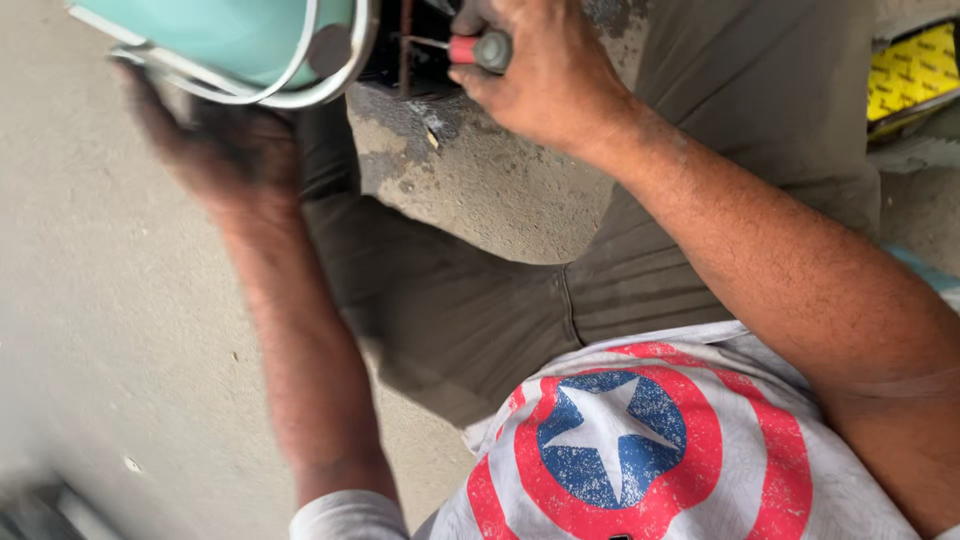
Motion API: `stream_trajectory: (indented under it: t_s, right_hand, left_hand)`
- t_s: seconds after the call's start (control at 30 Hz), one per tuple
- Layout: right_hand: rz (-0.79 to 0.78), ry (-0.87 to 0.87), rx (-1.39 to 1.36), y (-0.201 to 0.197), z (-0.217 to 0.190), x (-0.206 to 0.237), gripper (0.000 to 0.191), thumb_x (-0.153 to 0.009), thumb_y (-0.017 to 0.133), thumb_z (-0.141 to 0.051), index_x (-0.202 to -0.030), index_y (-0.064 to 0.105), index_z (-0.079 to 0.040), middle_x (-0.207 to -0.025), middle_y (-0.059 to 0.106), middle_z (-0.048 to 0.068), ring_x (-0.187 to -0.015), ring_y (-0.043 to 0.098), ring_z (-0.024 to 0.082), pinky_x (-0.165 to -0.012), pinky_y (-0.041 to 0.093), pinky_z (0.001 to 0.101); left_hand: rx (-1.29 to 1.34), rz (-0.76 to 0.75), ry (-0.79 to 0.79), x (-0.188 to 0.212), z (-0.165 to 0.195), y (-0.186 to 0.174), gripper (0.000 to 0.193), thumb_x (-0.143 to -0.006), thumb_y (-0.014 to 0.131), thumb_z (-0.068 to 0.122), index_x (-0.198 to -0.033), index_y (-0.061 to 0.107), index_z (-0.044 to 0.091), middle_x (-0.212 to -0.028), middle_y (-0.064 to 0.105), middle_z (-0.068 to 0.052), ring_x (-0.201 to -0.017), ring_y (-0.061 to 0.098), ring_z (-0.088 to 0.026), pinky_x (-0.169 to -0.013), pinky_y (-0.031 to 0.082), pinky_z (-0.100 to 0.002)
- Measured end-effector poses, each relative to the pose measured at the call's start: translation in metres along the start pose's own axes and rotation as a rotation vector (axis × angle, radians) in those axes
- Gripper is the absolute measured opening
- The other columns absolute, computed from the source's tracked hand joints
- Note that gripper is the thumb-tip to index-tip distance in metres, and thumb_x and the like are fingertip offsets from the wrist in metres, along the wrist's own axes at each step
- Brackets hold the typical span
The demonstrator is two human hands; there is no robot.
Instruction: The person pours liquid from a plastic bottle into a scooter tire, then uses a screwdriver to manipulate the valve area. They repeat the pouring and wiping actions on the tire and valve stem.
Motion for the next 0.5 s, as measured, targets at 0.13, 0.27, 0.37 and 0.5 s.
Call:
stream_trajectory:
  t_s: [0.13,0.27,0.37,0.5]
  right_hand:
    - [-0.067,0.023,0.028,-0.004,-0.004,-0.011,0.026,-0.092,0.085,-0.004,-0.102,0.061,-0.002,-0.090,0.068,0.008,-0.083,0.072,0.015,-0.066,0.061,0.0289]
    - [-0.385,0.247,0.251,0.004,-0.003,-0.023,0.021,-0.106,0.071,-0.011,-0.095,0.055,-0.003,-0.070,0.062,0.008,-0.062,0.067,0.016,-0.049,0.052,0.0319]
    - [-0.435,0.038,0.436,0.003,-0.024,-0.037,0.012,-0.102,0.069,-0.002,-0.099,0.057,-0.002,-0.070,0.061,0.006,-0.061,0.065,0.018,-0.046,0.049,0.0339]
    - [-0.358,-0.328,0.575,-0.001,-0.059,-0.053,0.020,-0.085,0.078,-0.008,-0.093,0.060,-0.004,-0.076,0.061,0.009,-0.068,0.064,0.024,-0.051,0.049,0.0375]
  left_hand:
    - [0.119,-0.130,-0.055,-0.031,0.008,0.004,0.093,-0.101,0.056,0.057,-0.167,0.011,0.010,-0.175,0.016,-0.025,-0.163,0.027,-0.046,-0.119,0.038,-0.057]
    - [0.068,-0.178,0.022,-0.043,0.006,0.012,0.084,-0.106,0.055,0.059,-0.165,0.015,0.014,-0.171,0.022,-0.020,-0.157,0.032,-0.040,-0.119,0.039,-0.054]
    - [0.095,-0.158,0.035,-0.042,-0.005,0.005,0.081,-0.111,0.052,0.059,-0.165,0.020,0.010,-0.167,0.026,-0.020,-0.154,0.038,-0.037,-0.121,0.042,-0.051]
    - [0.060,-0.117,0.039,-0.033,-0.021,-0.009,0.077,-0.112,0.050,0.063,-0.158,0.025,0.005,-0.162,0.034,-0.025,-0.148,0.047,-0.034,-0.116,0.045,-0.049]
Point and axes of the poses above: each hand's wrist, its own x-axis away from the middle knuckle, its own y-axis out of the palm, z = x × y, the point moved 8 cm from there along -x, towards the middle knuckle
